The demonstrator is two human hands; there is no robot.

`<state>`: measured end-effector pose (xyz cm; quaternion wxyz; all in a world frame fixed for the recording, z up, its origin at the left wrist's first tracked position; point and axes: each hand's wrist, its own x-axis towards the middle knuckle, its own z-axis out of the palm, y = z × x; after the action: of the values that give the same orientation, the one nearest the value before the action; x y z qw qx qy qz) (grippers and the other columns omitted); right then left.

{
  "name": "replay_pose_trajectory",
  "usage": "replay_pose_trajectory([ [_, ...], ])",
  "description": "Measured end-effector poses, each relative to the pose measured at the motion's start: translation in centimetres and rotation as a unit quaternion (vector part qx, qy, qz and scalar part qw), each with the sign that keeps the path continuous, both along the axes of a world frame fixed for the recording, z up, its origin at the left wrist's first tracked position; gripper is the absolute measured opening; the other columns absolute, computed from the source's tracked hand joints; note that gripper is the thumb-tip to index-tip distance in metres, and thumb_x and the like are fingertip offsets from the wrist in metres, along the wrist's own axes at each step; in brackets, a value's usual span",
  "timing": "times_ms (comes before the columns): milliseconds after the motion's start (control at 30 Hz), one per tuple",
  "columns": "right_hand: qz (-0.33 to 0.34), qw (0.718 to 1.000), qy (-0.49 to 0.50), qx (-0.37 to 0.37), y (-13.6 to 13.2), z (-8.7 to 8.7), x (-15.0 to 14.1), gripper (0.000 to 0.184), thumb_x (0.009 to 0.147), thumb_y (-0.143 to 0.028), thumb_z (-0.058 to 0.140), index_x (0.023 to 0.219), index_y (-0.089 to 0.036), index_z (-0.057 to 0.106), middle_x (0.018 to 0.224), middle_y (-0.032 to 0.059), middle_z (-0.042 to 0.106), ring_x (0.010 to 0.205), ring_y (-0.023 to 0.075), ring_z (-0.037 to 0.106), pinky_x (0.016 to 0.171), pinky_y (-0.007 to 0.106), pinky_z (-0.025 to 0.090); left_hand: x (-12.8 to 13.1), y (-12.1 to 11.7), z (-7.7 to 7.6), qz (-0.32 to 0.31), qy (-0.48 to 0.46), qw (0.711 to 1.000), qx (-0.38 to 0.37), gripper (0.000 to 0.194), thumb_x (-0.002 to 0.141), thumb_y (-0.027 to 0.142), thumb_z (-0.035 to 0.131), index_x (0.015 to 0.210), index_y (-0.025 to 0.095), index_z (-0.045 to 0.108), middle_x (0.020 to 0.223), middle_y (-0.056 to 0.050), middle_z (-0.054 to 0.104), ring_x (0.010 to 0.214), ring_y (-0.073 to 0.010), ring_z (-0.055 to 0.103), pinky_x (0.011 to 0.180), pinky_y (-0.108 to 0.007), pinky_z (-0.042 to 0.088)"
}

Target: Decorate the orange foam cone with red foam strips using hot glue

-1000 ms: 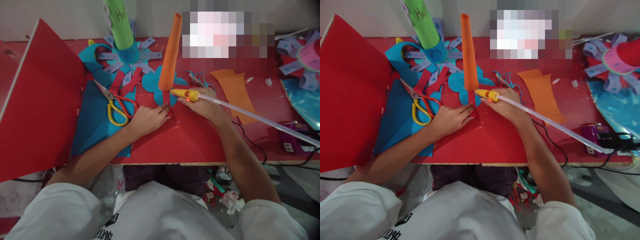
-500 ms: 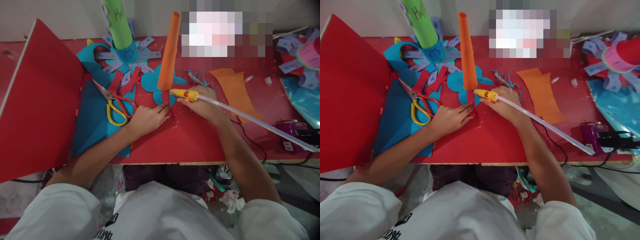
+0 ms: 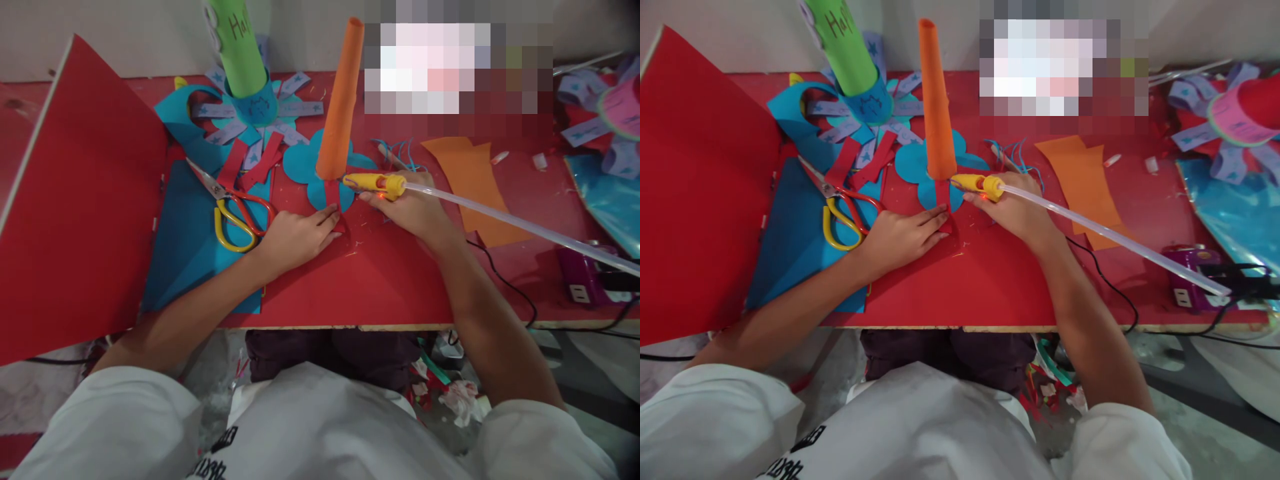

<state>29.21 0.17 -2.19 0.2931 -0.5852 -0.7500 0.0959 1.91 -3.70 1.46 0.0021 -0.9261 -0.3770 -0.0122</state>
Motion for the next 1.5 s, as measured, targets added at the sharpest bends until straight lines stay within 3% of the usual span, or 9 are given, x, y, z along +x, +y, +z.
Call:
replay_pose_trajectory([
  [167,-0.014,0.999,-0.034,0.002,0.0,-0.2,-0.4,0.045,0.09,-0.072,0.074,0.078,-0.029,0.076,0.077,0.0077,0.076,0.073,0.0288,0.068,0.064,0.04,0.043,0.1,0.0,0.2,0.005,0.011,1.0,0.001,0.053,0.116,0.043,0.035,0.156,0.021,0.063,0.154,-0.015,0.066,0.099,-0.0313,0.081,0.064,-0.041,0.055],
  [433,-0.03,0.998,-0.047,-0.004,-0.7,1.3,-0.1,0.039,0.094,-0.068,0.071,0.089,-0.03,0.081,0.079,0.0072,0.077,0.08,0.0314,0.071,0.067,0.041,0.043,0.0,0.0,0.1,0.003,0.003,1.0,0.004,0.053,0.116,0.043,0.035,0.155,0.02,0.064,0.154,-0.016,0.066,0.101,-0.0319,0.081,0.066,-0.042,0.058],
  [700,-0.027,0.993,-0.095,-0.067,-1.1,2.5,-1.0,0.04,0.094,-0.067,0.069,0.084,-0.029,0.079,0.09,0.01,0.081,0.084,0.0336,0.073,0.068,0.042,0.043,0.1,0.0,0.4,0.01,0.006,1.0,-0.009,0.053,0.116,0.044,0.037,0.155,0.02,0.063,0.154,-0.017,0.066,0.099,-0.0311,0.081,0.066,-0.04,0.057],
  [933,-0.035,0.999,-0.014,-0.012,-0.6,1.3,-0.3,0.041,0.089,-0.071,0.074,0.079,-0.032,0.076,0.078,0.0067,0.077,0.08,0.0313,0.072,0.065,0.041,0.044,0.0,-0.1,0.1,0.007,0.012,1.0,0.002,0.054,0.116,0.043,0.033,0.155,0.021,0.063,0.156,-0.014,0.065,0.099,-0.0315,0.081,0.064,-0.041,0.055],
  [1167,-0.02,0.999,-0.029,-0.002,-0.6,1.1,-0.4,0.04,0.089,-0.07,0.076,0.074,-0.033,0.071,0.074,0.0047,0.076,0.077,0.029,0.071,0.061,0.04,0.044,0.1,-0.1,0.7,0.017,-0.001,1.0,-0.026,0.053,0.115,0.043,0.036,0.156,0.023,0.062,0.154,-0.016,0.065,0.102,-0.0326,0.08,0.069,-0.042,0.057],
  [1300,-0.037,0.999,-0.009,0.013,-0.5,1.0,0.4,0.039,0.09,-0.068,0.075,0.076,-0.031,0.072,0.077,0.0058,0.076,0.076,0.0297,0.07,0.062,0.041,0.044,0.1,0.0,0.3,0.01,0.0,1.0,-0.026,0.057,0.113,0.053,0.04,0.156,0.021,0.062,0.153,-0.018,0.066,0.105,-0.0342,0.08,0.07,-0.042,0.057],
  [1400,-0.043,0.998,0.016,0.03,-0.4,0.9,0.9,0.04,0.092,-0.068,0.072,0.08,-0.031,0.072,0.077,0.0064,0.074,0.074,0.0287,0.068,0.063,0.042,0.045,-0.5,0.2,0.3,0.002,-0.041,0.999,-0.026,0.06,0.112,0.061,0.039,0.147,0.022,0.068,0.156,-0.017,0.064,0.112,-0.0322,0.078,0.073,-0.039,0.057],
  [1500,-0.049,0.997,0.044,0.033,-0.4,1.1,1.0,0.04,0.091,-0.07,0.072,0.082,-0.031,0.072,0.077,0.0062,0.073,0.074,0.0277,0.066,0.065,0.041,0.046,-1.4,1.5,1.8,0.061,-0.157,0.986,0.001,0.057,0.114,0.06,0.03,0.138,0.026,0.069,0.156,-0.014,0.062,0.118,-0.0276,0.073,0.081,-0.039,0.058],
])
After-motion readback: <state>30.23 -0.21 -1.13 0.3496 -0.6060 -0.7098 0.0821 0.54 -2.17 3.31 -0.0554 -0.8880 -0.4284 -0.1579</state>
